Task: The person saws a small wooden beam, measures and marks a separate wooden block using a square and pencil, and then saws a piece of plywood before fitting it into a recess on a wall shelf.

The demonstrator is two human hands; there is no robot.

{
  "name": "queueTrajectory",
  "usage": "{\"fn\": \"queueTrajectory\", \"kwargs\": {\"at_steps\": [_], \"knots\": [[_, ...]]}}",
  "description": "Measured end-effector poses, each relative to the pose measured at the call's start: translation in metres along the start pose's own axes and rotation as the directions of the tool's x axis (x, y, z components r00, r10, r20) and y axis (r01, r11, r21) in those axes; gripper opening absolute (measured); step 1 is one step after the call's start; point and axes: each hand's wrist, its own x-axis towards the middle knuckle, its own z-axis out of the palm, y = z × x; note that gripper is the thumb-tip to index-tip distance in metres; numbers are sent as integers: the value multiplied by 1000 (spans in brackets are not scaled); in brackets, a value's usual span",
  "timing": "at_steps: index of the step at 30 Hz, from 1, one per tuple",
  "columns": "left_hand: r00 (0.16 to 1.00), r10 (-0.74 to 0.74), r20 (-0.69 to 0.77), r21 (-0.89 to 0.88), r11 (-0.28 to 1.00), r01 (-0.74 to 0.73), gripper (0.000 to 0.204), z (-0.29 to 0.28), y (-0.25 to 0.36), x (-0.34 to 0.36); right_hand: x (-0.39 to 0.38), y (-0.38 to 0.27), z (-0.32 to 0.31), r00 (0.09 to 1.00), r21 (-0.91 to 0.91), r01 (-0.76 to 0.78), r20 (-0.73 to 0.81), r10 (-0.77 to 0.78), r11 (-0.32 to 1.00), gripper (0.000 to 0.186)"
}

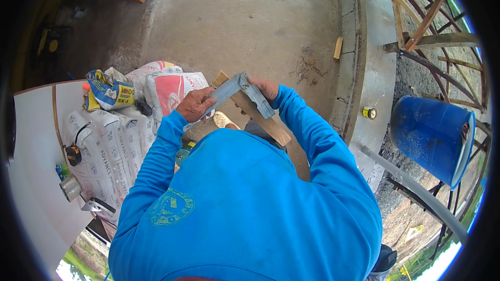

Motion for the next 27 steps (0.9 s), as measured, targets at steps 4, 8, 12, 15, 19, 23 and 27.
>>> {"fn": "queueTrajectory", "kwargs": {"at_steps": [4,8,12,15,19,23,27], "knots": [[1000,-7,-8,97,995,8,26,5,2,3,4,7,-17,979,-51,0,205,11,999,66],[997,-15,-81,73,997,21,36,16,-5,-1,-17,-12,1,983,-100,-42,175,59,994,70],[982,46,-184,121,992,-24,47,21,-20,-2,-14,1,-4,974,91,-32,224,10,995,75],[988,-115,-100,-88,990,106,55,18,1,-12,-8,12,-15,915,383,-138,403,-30,914,80],[998,-5,-64,-134,991,-3,56,13,-5,-20,-6,23,6,955,409,-5,274,-117,912,85],[976,112,-187,-377,909,-177,47,7,-1,-36,-11,17,11,967,169,-37,256,-8,985,73],[944,124,-306,-520,809,-275,31,-4,-6,-39,-13,14,26,979,21,106,173,-108,994,66]]}}
